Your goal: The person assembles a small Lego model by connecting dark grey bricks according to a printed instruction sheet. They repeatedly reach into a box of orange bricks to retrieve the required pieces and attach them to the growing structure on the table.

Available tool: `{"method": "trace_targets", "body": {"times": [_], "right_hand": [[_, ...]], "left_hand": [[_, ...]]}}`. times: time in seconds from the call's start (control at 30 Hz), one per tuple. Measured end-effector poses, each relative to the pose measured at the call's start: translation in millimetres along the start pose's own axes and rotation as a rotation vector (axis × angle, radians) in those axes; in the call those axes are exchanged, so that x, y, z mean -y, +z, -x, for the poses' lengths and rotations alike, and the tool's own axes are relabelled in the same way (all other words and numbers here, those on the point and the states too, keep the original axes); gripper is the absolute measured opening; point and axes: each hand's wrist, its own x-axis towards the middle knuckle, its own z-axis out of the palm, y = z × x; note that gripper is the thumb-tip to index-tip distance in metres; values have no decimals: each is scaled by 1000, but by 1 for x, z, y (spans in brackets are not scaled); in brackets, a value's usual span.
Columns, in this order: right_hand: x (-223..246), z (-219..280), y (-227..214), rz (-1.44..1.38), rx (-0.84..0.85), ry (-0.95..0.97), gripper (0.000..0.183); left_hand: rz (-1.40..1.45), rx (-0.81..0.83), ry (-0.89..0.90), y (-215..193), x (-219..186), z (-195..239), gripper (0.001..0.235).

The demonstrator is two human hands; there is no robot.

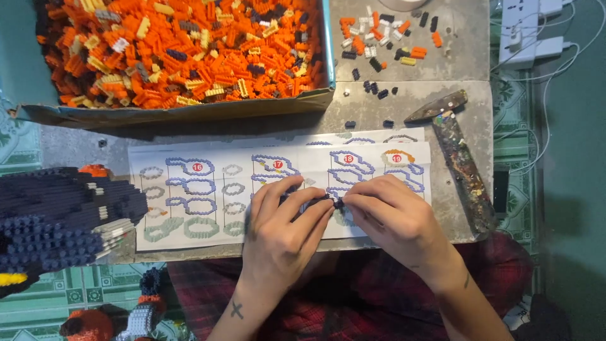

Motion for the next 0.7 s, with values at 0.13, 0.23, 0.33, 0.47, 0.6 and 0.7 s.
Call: {"method": "trace_targets", "body": {"times": [0.13,0.23,0.33,0.47,0.6,0.7], "right_hand": [[3,-3,-1,27,14,-1,24],[2,-4,-2,41,27,-8,24],[1,-4,-4,65,61,-22,25],[3,-5,-8,117,106,-73,25],[7,-7,-11,158,136,-100,23],[7,-9,-14,191,186,-110,24]], "left_hand": [[-7,-5,5,0,0,0,17],[-6,5,0,0,1,1,17],[-8,3,-2,1,1,1,17],[-26,-8,11,2,2,2,17],[-25,-7,8,2,2,2,16],[-30,6,11,2,2,2,16]]}}
